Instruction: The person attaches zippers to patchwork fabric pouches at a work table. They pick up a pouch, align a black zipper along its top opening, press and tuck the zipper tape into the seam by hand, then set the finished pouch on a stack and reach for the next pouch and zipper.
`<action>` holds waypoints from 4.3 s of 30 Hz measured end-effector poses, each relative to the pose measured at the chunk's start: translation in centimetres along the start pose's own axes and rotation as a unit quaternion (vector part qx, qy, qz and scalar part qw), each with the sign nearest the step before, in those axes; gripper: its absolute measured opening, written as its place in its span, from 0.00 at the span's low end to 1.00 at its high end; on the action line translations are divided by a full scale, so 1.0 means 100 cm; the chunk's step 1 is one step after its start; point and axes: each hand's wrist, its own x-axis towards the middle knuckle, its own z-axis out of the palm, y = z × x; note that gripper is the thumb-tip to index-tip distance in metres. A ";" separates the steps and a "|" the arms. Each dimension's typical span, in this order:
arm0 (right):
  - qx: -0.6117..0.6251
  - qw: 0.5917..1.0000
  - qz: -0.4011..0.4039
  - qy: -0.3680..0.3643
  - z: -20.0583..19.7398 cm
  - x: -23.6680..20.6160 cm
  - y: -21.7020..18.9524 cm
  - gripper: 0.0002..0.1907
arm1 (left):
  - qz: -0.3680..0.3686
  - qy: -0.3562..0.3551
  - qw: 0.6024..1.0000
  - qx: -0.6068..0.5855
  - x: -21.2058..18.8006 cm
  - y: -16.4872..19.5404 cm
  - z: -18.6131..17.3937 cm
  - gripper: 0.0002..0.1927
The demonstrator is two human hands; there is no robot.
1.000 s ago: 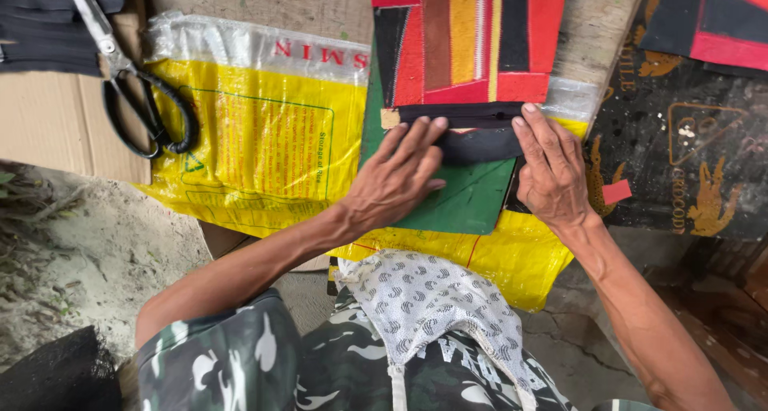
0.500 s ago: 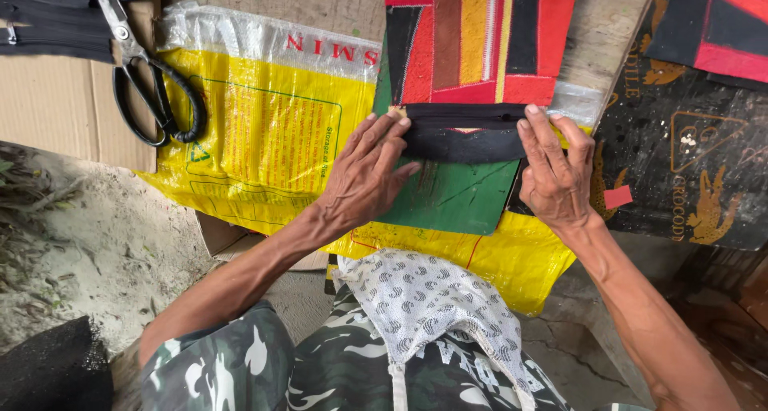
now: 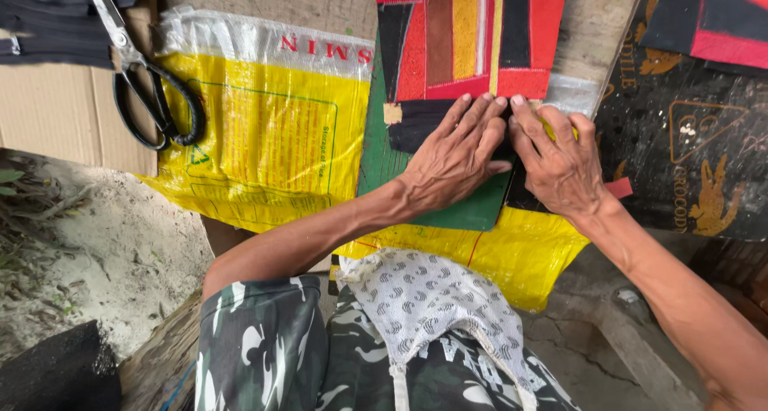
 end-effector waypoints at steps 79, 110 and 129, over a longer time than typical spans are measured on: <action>0.425 0.807 0.326 0.250 -0.018 0.143 0.144 0.26 | -0.255 0.383 0.840 -0.288 0.150 -0.142 -0.110 0.18; 0.164 0.740 0.596 0.264 -0.040 -0.108 0.298 0.06 | 0.046 0.096 0.980 -0.166 0.272 0.109 0.054 0.22; 0.170 0.919 0.299 0.193 -0.205 -0.104 0.183 0.18 | 0.140 0.114 0.953 -0.243 0.259 0.118 -0.052 0.33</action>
